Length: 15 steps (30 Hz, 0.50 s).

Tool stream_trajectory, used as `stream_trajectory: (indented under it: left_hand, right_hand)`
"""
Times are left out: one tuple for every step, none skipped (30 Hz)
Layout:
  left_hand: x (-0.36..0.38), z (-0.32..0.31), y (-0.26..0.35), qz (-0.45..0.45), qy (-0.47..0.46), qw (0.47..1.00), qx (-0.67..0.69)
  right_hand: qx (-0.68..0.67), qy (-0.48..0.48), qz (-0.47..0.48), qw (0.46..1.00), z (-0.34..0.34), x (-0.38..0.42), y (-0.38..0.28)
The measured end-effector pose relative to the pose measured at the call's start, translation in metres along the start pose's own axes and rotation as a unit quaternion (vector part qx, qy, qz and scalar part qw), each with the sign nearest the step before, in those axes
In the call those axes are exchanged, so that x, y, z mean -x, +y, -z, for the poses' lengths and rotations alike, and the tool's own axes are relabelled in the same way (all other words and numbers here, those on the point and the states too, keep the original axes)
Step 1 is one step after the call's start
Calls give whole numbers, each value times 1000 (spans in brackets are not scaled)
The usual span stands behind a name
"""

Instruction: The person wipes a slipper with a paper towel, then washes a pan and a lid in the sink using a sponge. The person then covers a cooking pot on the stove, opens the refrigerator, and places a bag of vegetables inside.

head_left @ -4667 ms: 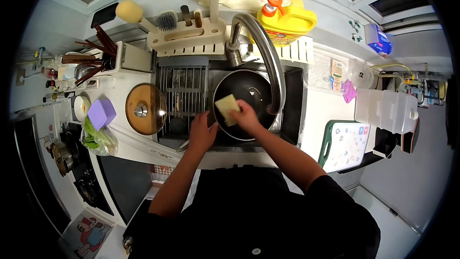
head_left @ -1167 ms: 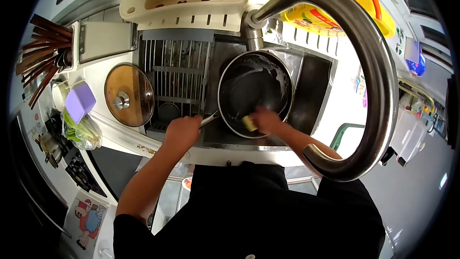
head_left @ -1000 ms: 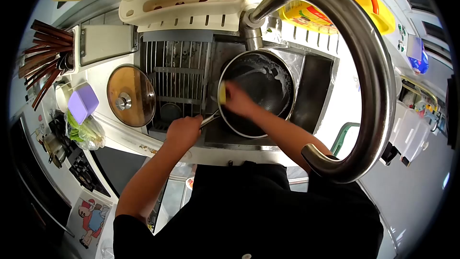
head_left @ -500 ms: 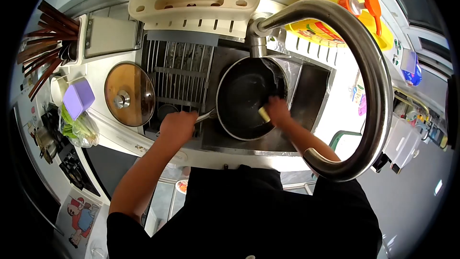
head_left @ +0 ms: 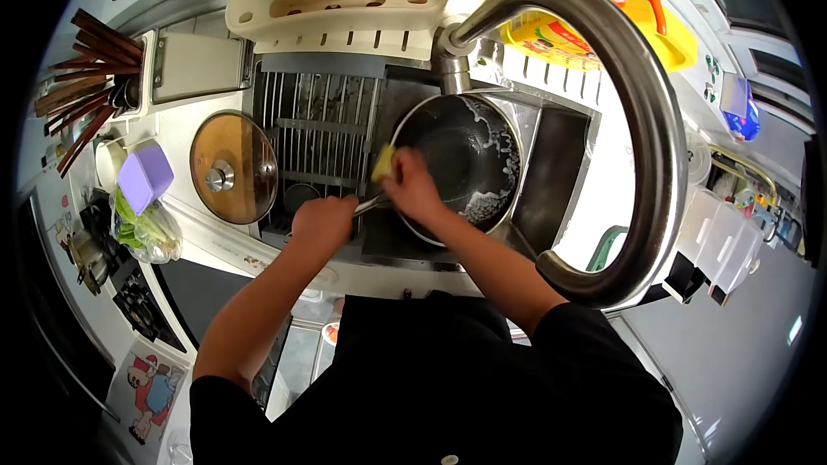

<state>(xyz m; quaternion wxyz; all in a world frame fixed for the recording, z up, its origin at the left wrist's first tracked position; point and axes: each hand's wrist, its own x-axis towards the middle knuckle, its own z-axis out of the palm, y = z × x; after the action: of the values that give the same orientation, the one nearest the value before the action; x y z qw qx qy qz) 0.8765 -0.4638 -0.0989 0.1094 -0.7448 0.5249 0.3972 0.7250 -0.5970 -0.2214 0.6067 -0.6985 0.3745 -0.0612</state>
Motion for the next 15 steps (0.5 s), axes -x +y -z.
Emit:
stream_trajectory:
  left_hand:
    - [6,-4,-1,0,5,1000,4]
    - [4,-5,-2,-3,13,1000,7]
    - [-2,-1,0,-9,19,1000,6]
    - [-2,4,3,8,10,1000,1]
    - [0,6,5,28,-3,1000,-4]
    - [-5,10,3,22,-12,1000,-14]
    - [-7,12,2,28,-11,999,-12]
    - [-8,15,2,22,-7,1000,-16]
    - [-7,16,3,15,-4,1000,-22]
    - [-5,17,4,17,-3,1000,-23]
    - [-2,17,6,13,-6,1000,-25]
    - [0,17,7,8,-9,1000,-25]
    - [0,15,7,7,-7,1000,-24]
    - [0,13,6,10,-7,1000,-21]
    - [-1,10,5,14,-6,1000,-18]
  right_hand:
    - [73,-56,12,996,2,18,-11]
    - [43,-82,-2,996,3,27,-2]
    - [48,-75,0,996,9,19,-3]
    - [55,-39,40,997,10,13,-4]
    - [60,-6,77,995,7,8,-5]
    - [55,70,55,995,2,-12,-5]
    - [66,135,50,987,8,-35,-8]
    - [75,201,45,976,16,-58,-12]
    - [94,247,4,965,25,-76,-8]
    - [154,306,-19,939,33,-89,-1]
    - [202,320,-7,926,44,-97,18]
    - [269,290,-23,918,58,-97,26]
    - [271,291,-22,917,72,-94,37]
    - [352,273,-28,895,86,-92,49]
    - [431,253,-33,866,99,-90,58]
